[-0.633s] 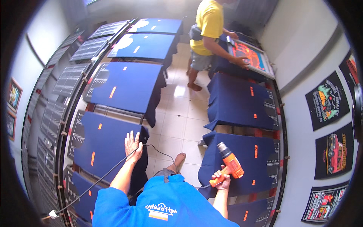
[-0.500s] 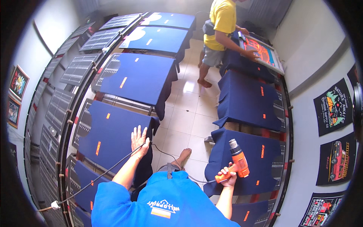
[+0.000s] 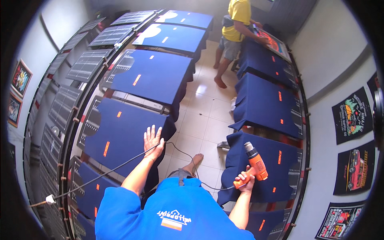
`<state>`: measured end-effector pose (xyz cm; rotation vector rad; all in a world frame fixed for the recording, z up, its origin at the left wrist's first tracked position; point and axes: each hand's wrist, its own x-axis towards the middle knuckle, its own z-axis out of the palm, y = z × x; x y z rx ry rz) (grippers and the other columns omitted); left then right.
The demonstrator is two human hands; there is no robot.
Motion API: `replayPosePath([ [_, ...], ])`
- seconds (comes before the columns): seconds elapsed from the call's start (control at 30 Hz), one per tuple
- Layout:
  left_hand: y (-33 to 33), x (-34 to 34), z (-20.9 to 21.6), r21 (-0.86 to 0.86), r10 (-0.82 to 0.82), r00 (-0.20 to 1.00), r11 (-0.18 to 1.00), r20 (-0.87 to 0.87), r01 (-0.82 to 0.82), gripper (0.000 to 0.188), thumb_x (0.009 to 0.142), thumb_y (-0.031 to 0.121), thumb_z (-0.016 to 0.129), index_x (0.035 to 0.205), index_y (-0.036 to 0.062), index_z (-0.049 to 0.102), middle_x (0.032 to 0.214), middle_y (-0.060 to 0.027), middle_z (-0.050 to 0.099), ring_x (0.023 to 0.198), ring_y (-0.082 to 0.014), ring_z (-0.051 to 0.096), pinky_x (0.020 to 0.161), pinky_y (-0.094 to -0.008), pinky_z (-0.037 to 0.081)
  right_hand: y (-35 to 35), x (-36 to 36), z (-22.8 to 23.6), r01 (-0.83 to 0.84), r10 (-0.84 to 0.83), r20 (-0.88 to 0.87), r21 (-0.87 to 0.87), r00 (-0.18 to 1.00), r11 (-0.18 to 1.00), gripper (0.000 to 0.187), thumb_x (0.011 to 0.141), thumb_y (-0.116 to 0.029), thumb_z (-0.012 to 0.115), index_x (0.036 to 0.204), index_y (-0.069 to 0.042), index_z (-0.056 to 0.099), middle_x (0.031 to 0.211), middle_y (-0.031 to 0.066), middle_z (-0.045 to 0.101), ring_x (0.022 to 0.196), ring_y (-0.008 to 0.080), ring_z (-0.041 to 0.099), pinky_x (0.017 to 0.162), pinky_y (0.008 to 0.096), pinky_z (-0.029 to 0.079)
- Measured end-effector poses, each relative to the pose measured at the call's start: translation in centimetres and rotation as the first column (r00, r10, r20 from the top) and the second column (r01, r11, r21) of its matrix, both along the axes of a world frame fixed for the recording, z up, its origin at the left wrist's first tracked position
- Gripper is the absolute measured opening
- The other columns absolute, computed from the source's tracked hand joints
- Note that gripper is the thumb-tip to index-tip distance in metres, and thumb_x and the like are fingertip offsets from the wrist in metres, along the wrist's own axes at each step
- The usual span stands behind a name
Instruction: The person uses a heat gun to dry ink on several t-shirts mounted on printing stations, moving between them to apply heat and check the surface by hand.
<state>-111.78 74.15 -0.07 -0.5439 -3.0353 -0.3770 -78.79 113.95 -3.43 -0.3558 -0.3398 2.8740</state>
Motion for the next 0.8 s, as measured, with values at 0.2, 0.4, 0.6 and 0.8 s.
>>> replayPosePath([
  [0.2,-0.2,-0.3,-0.9,-0.009,-0.004,0.999,1.000,-0.035,0.004,0.064,0.091,0.030,0.057,0.151,0.0171,0.038,0.159,-0.0183,0.027,0.148,-0.0381,0.019,0.121,-0.0513,0.014,-0.1,-0.1,0.0,0.065,-0.065,-0.013,0.021,0.998,0.998,0.057,0.085,-0.028,0.072,0.136,-0.022,0.049,0.082,0.0000,0.052,0.076,0.0131,0.056,0.083,0.0409,0.049],
  [0.4,-0.6,-0.4,-1.5,-0.017,-0.023,0.998,1.000,-0.054,0.022,0.066,0.091,0.030,0.056,0.152,0.0157,0.035,0.159,-0.0191,0.026,0.148,-0.0390,0.019,0.120,-0.0528,0.014,-0.4,-0.4,0.5,0.089,-0.088,-0.029,0.039,0.996,0.995,0.058,0.084,-0.028,0.073,0.136,-0.023,0.049,0.082,0.0000,0.052,0.076,0.0131,0.057,0.082,0.0414,0.050],
  [0.6,-2.6,-1.4,-1.5,0.083,-0.133,0.991,0.988,0.012,0.132,0.056,0.097,0.027,0.044,0.151,0.0128,0.036,0.159,-0.0202,0.025,0.149,-0.0395,0.018,0.121,-0.0529,0.012,-0.9,-0.1,0.9,0.041,-0.040,-0.039,0.034,0.998,0.999,0.058,0.086,-0.026,0.072,0.138,-0.021,0.048,0.083,0.0000,0.052,0.076,0.0124,0.056,0.081,0.0408,0.051],
  [0.8,-6.9,4.1,-0.4,0.101,-0.166,0.982,0.982,0.089,0.157,0.056,0.096,0.029,0.042,0.150,0.0116,0.039,0.159,-0.0188,0.028,0.149,-0.0365,0.019,0.122,-0.0492,0.011,-1.0,0.4,0.5,0.041,-0.037,-0.049,0.069,0.998,0.997,0.059,0.086,-0.027,0.073,0.139,-0.022,0.048,0.084,-0.0016,0.053,0.077,0.0109,0.056,0.082,0.0388,0.051],
])
